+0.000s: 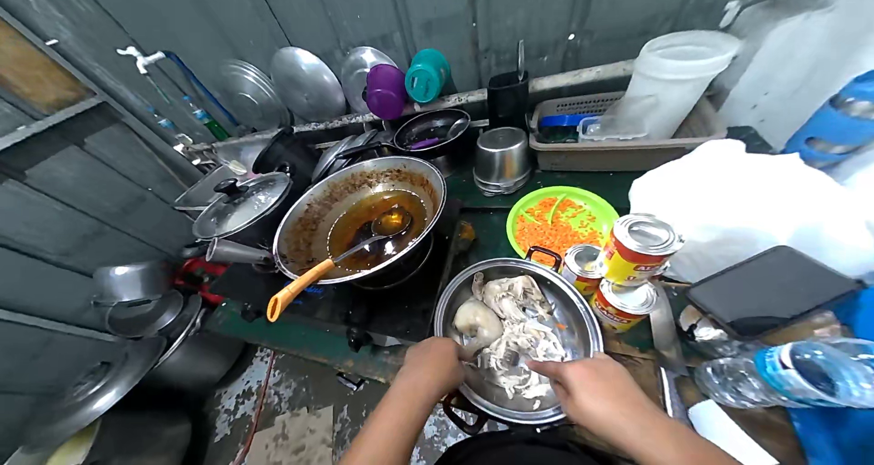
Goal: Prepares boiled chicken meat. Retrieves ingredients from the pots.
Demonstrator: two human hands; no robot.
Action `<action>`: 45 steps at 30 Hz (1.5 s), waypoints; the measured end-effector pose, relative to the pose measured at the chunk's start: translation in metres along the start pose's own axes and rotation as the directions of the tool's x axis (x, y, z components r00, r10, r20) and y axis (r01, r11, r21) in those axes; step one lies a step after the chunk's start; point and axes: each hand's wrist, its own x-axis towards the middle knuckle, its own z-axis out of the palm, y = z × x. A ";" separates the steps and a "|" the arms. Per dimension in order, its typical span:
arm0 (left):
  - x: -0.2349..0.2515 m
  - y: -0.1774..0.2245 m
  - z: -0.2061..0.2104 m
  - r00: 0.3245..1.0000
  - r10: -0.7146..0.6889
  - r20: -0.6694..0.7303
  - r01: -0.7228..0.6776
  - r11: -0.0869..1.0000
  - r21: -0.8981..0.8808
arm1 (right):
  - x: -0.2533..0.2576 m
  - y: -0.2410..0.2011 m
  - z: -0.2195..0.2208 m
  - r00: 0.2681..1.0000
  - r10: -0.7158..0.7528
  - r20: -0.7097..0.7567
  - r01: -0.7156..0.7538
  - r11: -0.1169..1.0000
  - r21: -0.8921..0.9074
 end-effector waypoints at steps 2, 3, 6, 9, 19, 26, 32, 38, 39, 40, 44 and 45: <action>0.010 0.002 0.006 0.999 -0.042 0.015 0.041 0.999 0.013 | 0.008 -0.004 0.012 0.999 0.007 0.050 -0.005 0.999 -0.050; 0.013 0.003 0.005 0.999 -0.049 0.014 0.049 0.999 0.014 | 0.007 -0.004 0.012 0.998 0.006 0.068 -0.001 0.997 -0.071; 0.009 0.004 0.006 0.999 -0.047 0.011 0.047 0.999 0.024 | -0.006 0.000 0.005 0.996 0.007 0.093 0.003 0.995 -0.100; 0.005 0.005 0.004 1.000 -0.005 -0.003 0.005 1.000 -0.008 | -0.006 0.007 -0.002 0.998 0.051 0.046 -0.047 0.996 -0.077; 0.010 0.009 0.008 0.997 0.079 0.022 -0.078 0.997 -0.026 | -0.010 0.018 -0.020 0.996 0.095 0.005 -0.095 0.994 0.055; 0.017 0.017 0.012 0.998 0.059 0.015 -0.060 0.998 0.024 | -0.015 -0.011 0.011 0.992 0.082 0.094 -0.073 0.993 -0.097; 0.016 0.023 0.013 0.997 0.068 0.032 -0.070 0.995 0.071 | -0.006 0.015 -0.002 0.989 0.143 0.040 -0.141 0.988 -0.058; 0.005 0.024 0.013 0.996 0.070 0.055 -0.076 0.991 0.112 | -0.003 0.014 -0.002 0.976 0.216 -0.017 -0.216 0.976 0.023; 0.005 0.022 0.013 0.995 0.082 0.060 -0.088 0.990 0.113 | -0.001 0.013 0.002 0.972 0.235 -0.025 -0.234 0.972 0.028; 0.004 0.021 0.014 0.993 0.096 0.062 -0.102 0.988 0.116 | 0.001 0.011 0.006 0.968 0.251 -0.028 -0.250 0.968 0.027; -0.004 0.016 0.010 0.992 0.115 0.058 -0.122 0.984 0.126 | -0.001 0.005 -0.001 0.976 0.219 -0.013 -0.215 0.967 0.134; -0.005 0.011 0.006 0.992 0.118 0.041 -0.122 0.986 0.112 | -0.005 0.009 -0.006 0.981 0.195 -0.019 -0.187 0.963 0.196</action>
